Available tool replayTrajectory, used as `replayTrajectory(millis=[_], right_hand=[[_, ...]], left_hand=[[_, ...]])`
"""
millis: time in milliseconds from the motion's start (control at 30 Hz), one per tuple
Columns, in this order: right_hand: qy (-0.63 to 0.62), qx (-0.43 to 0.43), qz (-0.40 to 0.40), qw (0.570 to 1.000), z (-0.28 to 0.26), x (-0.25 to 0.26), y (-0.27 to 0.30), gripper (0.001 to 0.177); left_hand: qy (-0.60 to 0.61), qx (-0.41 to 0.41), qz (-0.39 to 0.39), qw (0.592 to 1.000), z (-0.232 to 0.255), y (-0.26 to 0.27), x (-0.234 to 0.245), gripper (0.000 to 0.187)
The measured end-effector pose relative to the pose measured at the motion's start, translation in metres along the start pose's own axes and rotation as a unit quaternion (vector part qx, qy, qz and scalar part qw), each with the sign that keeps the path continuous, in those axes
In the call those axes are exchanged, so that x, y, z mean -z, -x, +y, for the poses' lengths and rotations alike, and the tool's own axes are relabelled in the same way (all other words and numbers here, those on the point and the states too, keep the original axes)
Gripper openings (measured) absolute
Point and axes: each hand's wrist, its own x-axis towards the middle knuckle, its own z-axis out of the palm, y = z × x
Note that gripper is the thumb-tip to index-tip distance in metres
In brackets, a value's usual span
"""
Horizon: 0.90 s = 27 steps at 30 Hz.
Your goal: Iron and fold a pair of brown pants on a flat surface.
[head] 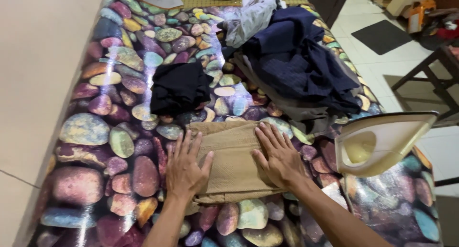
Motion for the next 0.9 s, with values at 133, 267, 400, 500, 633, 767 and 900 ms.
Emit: replayTrajectory(millis=[133,267,400,500,633,767,900], right_hand=[[-0.014,-0.009,-0.005,1.0,0.01,0.004,0.006,0.064],[-0.01,-0.021,-0.004,1.0,0.022,0.001,0.012,0.062],[0.009,-0.004,0.016,1.0,0.03,0.0,0.015,0.061],[0.027,-0.042,-0.071,0.996,0.029,0.01,0.008,0.06],[0.031,-0.04,-0.065,0.997,0.018,-0.002,-0.005,0.061],[-0.051,0.005,0.007,0.999,-0.027,-0.018,-0.024,0.06],[-0.078,-0.003,-0.039,0.996,-0.05,-0.032,-0.027,0.059]], left_hand=[[0.025,0.015,-0.017,0.999,0.009,-0.004,0.008,0.073],[0.014,-0.004,-0.009,1.0,-0.009,-0.005,-0.001,0.079],[-0.006,0.023,-0.045,0.999,-0.032,-0.007,0.01,0.081],[-0.057,0.059,-0.051,0.995,-0.047,-0.01,0.009,0.078],[-0.058,0.055,-0.014,0.997,-0.008,-0.019,0.016,0.077],[0.073,-0.044,0.032,0.996,0.057,-0.015,-0.016,0.061],[0.075,-0.026,0.028,0.996,0.072,-0.011,-0.045,0.057]])
